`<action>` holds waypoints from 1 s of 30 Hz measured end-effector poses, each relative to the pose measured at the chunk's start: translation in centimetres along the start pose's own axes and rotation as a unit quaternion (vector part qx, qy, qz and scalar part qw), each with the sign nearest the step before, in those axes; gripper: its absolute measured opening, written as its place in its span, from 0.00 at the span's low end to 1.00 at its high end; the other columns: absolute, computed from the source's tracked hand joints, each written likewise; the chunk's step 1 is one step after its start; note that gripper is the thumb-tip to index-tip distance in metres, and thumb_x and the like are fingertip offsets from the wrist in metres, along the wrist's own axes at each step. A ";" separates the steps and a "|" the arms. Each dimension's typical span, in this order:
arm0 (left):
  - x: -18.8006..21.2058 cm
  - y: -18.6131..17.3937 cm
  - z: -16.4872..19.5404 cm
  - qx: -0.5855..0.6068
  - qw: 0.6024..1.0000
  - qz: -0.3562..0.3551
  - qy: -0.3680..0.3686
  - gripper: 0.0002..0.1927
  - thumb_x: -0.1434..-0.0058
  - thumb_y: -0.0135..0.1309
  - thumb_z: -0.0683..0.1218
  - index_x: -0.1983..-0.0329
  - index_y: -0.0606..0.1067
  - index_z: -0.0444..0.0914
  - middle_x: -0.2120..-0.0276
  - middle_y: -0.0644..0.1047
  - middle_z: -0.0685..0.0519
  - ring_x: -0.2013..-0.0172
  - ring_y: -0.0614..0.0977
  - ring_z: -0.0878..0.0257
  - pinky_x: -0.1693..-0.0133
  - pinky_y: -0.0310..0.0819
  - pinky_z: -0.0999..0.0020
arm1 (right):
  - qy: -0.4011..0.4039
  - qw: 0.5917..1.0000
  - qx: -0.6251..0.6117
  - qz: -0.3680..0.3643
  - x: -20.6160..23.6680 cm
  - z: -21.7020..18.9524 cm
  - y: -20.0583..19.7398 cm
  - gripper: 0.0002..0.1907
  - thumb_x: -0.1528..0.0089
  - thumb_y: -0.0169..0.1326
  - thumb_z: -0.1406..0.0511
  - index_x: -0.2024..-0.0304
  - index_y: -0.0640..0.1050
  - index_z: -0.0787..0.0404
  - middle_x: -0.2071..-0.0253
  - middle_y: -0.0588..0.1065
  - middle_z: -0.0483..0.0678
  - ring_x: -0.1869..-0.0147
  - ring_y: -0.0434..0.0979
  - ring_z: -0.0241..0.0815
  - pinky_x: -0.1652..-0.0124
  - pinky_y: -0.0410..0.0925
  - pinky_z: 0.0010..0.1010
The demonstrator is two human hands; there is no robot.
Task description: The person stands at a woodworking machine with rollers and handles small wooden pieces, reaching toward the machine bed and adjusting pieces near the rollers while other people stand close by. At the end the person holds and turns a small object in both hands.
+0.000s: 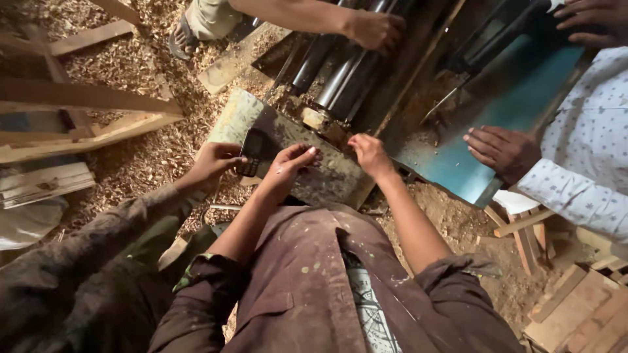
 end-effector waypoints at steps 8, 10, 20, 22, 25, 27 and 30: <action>-0.4 -0.9 -2.6 0.018 1.000 -0.003 0.008 0.18 0.31 0.56 0.52 0.47 0.77 0.34 0.59 0.82 0.55 0.60 0.79 0.68 0.59 0.71 0.74 | 0.086 0.992 -0.045 0.075 1.6 0.9 -0.4 0.07 0.31 0.53 0.68 0.57 0.80 0.65 0.61 0.80 0.57 0.58 0.83 0.55 0.59 0.74 0.39; -1.2 -0.6 -2.7 -0.041 0.999 -0.004 0.022 0.19 0.32 0.56 0.52 0.46 0.78 0.34 0.59 0.83 0.55 0.59 0.80 0.70 0.57 0.71 0.77 | 0.054 0.995 -0.029 0.073 1.7 0.8 -0.4 0.06 0.32 0.54 0.68 0.58 0.80 0.66 0.61 0.80 0.58 0.57 0.82 0.57 0.59 0.74 0.40; -6.4 2.0 -5.1 -0.101 0.994 -0.036 0.008 0.17 0.33 0.58 0.51 0.52 0.78 0.32 0.61 0.82 0.53 0.59 0.81 0.67 0.54 0.75 0.73 | 0.003 0.997 0.064 0.031 0.2 1.5 -0.6 0.07 0.33 0.56 0.68 0.65 0.72 0.64 0.66 0.77 0.59 0.59 0.79 0.62 0.60 0.72 0.49; -6.4 2.1 -5.8 -0.040 0.999 -0.019 -0.023 0.16 0.34 0.59 0.50 0.52 0.77 0.32 0.62 0.82 0.53 0.59 0.81 0.66 0.55 0.75 0.72 | -0.005 0.999 0.035 0.000 -0.1 2.4 -1.3 0.05 0.34 0.55 0.70 0.63 0.73 0.64 0.66 0.77 0.59 0.58 0.79 0.62 0.60 0.72 0.48; -6.0 2.0 -6.0 -0.061 0.997 0.017 -0.037 0.15 0.34 0.58 0.49 0.51 0.78 0.33 0.61 0.82 0.53 0.58 0.81 0.67 0.54 0.74 0.73 | -0.031 0.997 0.005 -0.071 -1.0 3.9 -2.3 0.01 0.36 0.52 0.72 0.62 0.73 0.64 0.66 0.77 0.58 0.58 0.79 0.60 0.59 0.73 0.47; -5.7 2.1 -6.0 -0.023 0.998 0.012 -0.052 0.15 0.32 0.58 0.49 0.50 0.77 0.33 0.61 0.81 0.53 0.59 0.80 0.67 0.55 0.73 0.72 | -0.071 0.994 -0.012 -0.085 -1.3 4.4 -2.9 0.02 0.37 0.52 0.73 0.63 0.72 0.63 0.65 0.77 0.57 0.57 0.79 0.60 0.58 0.72 0.47; -5.1 2.5 -5.7 0.005 0.999 0.001 -0.053 0.15 0.31 0.58 0.49 0.51 0.77 0.32 0.61 0.80 0.53 0.60 0.80 0.67 0.55 0.74 0.72 | -0.055 0.986 0.011 -0.158 -1.5 5.4 -2.8 0.02 0.39 0.53 0.72 0.64 0.74 0.62 0.67 0.77 0.57 0.58 0.79 0.60 0.59 0.72 0.47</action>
Point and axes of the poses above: each hand's wrist, its own x-axis away from the middle knuckle, its own y-axis out of the palm, z = x × y, the point moved 4 cm from there along -x, towards the middle knuckle
